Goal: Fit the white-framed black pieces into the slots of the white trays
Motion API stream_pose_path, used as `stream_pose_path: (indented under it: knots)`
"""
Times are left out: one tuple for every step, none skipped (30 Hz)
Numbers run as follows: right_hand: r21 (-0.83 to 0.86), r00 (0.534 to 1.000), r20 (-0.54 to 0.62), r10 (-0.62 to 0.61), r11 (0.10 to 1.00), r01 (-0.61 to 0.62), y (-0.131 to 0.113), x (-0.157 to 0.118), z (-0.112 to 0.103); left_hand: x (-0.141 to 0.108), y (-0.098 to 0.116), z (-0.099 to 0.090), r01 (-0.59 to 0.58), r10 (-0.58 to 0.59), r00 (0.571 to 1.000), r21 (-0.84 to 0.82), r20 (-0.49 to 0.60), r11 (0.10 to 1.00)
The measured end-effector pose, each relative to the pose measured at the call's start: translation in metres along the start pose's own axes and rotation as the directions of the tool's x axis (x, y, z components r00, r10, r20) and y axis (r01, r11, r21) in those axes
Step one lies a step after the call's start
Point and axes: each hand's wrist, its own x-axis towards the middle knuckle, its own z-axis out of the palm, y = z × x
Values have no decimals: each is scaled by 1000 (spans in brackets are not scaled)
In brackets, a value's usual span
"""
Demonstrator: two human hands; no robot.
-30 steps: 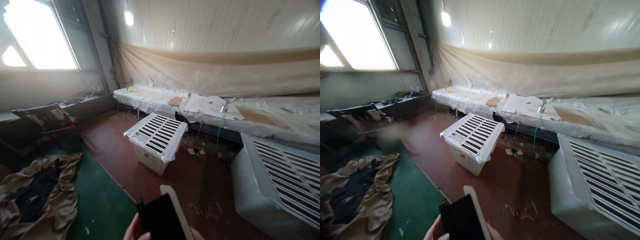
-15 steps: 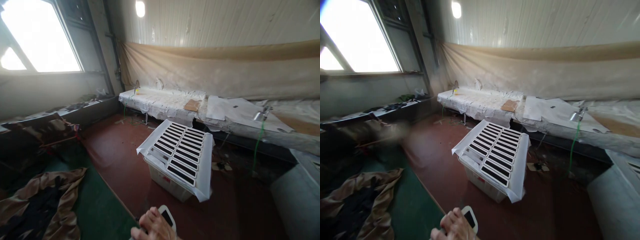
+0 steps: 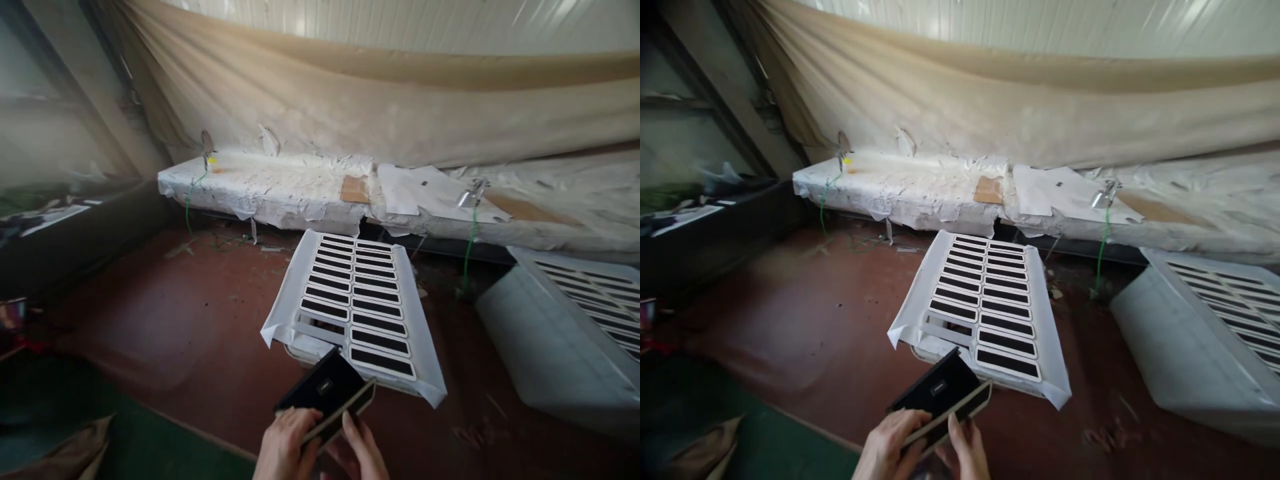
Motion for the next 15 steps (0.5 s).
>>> stream_pose_path:
  knots:
    - [51, 999, 20, 26, 998, -27, -8, 9, 18, 16, -5, -2, -34, 33, 998, 27, 62, 999]
    - [95, 999, 25, 42, 994, -44, -15, 19, 34, 30, -11, -5, -50, 46, 993, 39, 109, 998]
    - [131, 999, 12, 51, 990, -52, -22, 30, 48, 44, -17, -9, -52, 46, 989, 43, 141, 998]
    - [151, 997, -18, 69, 986, -66, -26, 41, 59, 56, -24, -14, -45, 37, 986, 44, 165, 998]
    - [155, 994, -62, 87, 985, -77, -29, 53, 68, 68, -32, -20, -33, 24, 982, 44, 190, 998]
    - [145, 989, -113, 90, 987, -74, -31, 65, 76, 78, -39, -27, -23, 13, 973, 39, 229, 999]
    - [130, 984, -166, 71, 990, -50, -31, 76, 82, 89, -47, -35, -20, 11, 958, 30, 287, 999]
    - [115, 976, -213, 41, 993, -17, -31, 88, 87, 99, -55, -45, -24, 16, 934, 16, 358, 1000]
    - [102, 967, -253, 13, 995, 13, -30, 99, 92, 108, -63, -55, -30, 26, 903, 2, 428, 1000]
    - [93, 956, -292, -10, 995, 38, -29, 109, 97, 118, -71, -65, -40, 40, 871, -9, 489, 999]
    - [90, 945, -327, -29, 994, 62, -29, 119, 103, 127, -79, -77, -50, 53, 841, -21, 539, 999]
    - [98, 931, -361, -45, 992, 86, -28, 128, 109, 137, -88, -88, -58, 65, 812, -30, 579, 998]
    - [115, 918, -392, -56, 987, 109, -28, 136, 116, 148, -96, -100, -57, 68, 789, -37, 610, 998]
    - [138, 905, -420, -63, 982, 132, -28, 143, 124, 159, -105, -112, -51, 66, 765, -42, 641, 998]
    - [160, 893, -445, -62, 976, 147, -28, 148, 132, 171, -114, -124, -50, 67, 740, -44, 670, 998]
